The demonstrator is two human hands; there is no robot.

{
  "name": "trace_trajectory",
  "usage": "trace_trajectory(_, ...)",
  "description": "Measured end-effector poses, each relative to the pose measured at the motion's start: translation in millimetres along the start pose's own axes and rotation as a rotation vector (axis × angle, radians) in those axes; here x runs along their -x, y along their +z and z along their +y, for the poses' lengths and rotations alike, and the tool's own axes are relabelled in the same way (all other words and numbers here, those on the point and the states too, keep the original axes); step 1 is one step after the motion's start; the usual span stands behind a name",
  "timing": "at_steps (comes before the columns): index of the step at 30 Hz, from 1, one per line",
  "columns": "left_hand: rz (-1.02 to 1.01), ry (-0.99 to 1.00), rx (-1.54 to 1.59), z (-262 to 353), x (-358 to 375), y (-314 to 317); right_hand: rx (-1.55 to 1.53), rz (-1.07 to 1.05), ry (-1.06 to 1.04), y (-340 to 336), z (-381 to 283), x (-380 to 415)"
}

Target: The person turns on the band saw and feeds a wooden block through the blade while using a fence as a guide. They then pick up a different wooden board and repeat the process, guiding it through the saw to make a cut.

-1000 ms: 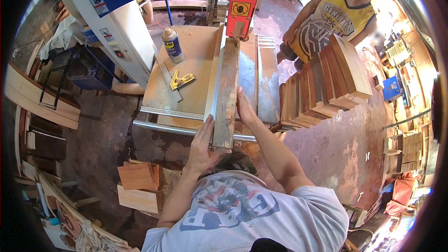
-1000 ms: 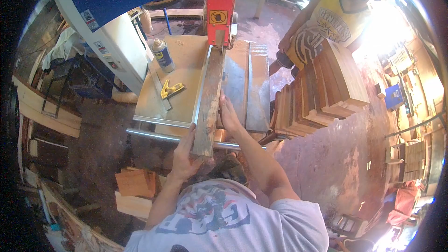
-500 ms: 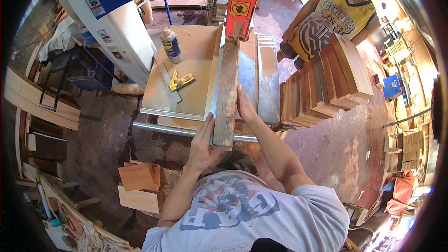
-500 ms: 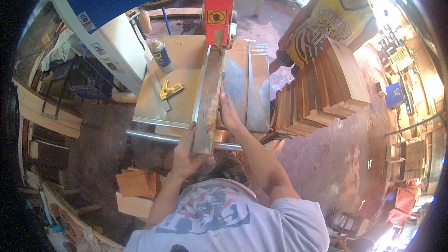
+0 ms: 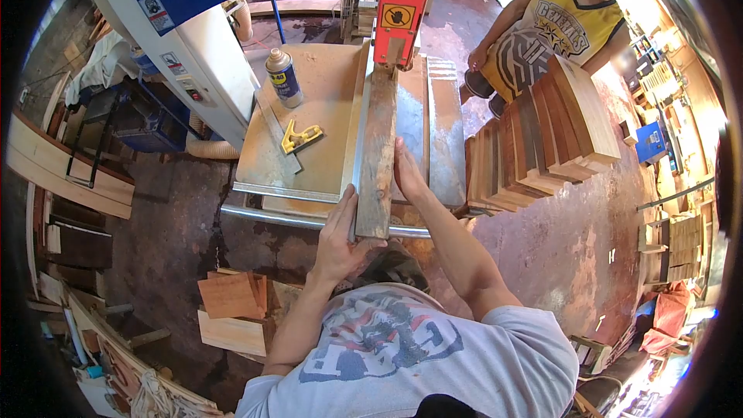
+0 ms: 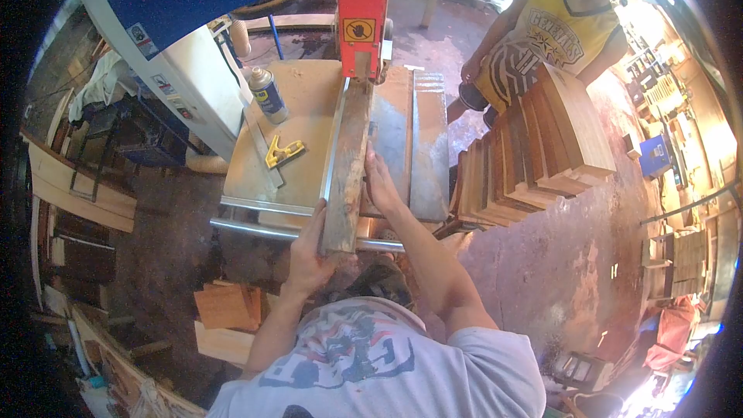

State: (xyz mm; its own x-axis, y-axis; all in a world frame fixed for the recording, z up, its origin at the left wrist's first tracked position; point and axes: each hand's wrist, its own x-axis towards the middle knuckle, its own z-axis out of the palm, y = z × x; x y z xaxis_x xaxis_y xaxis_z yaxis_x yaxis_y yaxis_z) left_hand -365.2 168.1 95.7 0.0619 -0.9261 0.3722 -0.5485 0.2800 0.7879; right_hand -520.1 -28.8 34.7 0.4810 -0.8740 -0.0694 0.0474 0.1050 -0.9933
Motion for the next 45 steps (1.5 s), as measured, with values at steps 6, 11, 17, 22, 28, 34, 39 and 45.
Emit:
trace_trajectory(6,0.025,-0.041,-0.002,5,-3,3,-0.115,-0.043,-0.038,4,-7,-1)
trace_trajectory(11,0.062,-0.060,-0.033,9,-5,7,-0.196,-0.008,-0.058,8,-11,-1)
trace_trajectory(17,0.099,-0.122,-0.039,17,-10,9,-0.010,0.137,-0.095,-6,27,-21)
trace_trajectory(22,0.054,-0.222,-0.037,25,-17,6,0.075,0.181,-0.062,-6,8,-18)
trace_trajectory(28,0.061,-0.270,-0.073,29,-22,6,0.111,0.157,0.029,-12,10,-22)
trace_trajectory(34,0.033,-0.349,-0.058,28,-25,8,0.024,-0.202,-0.067,-28,-2,42)
trace_trajectory(39,0.051,-0.307,-0.048,21,-31,10,0.415,-0.297,-0.291,-14,-16,90)
trace_trajectory(45,0.032,-0.295,-0.069,18,-37,11,0.658,-0.196,-0.290,-2,-11,84)
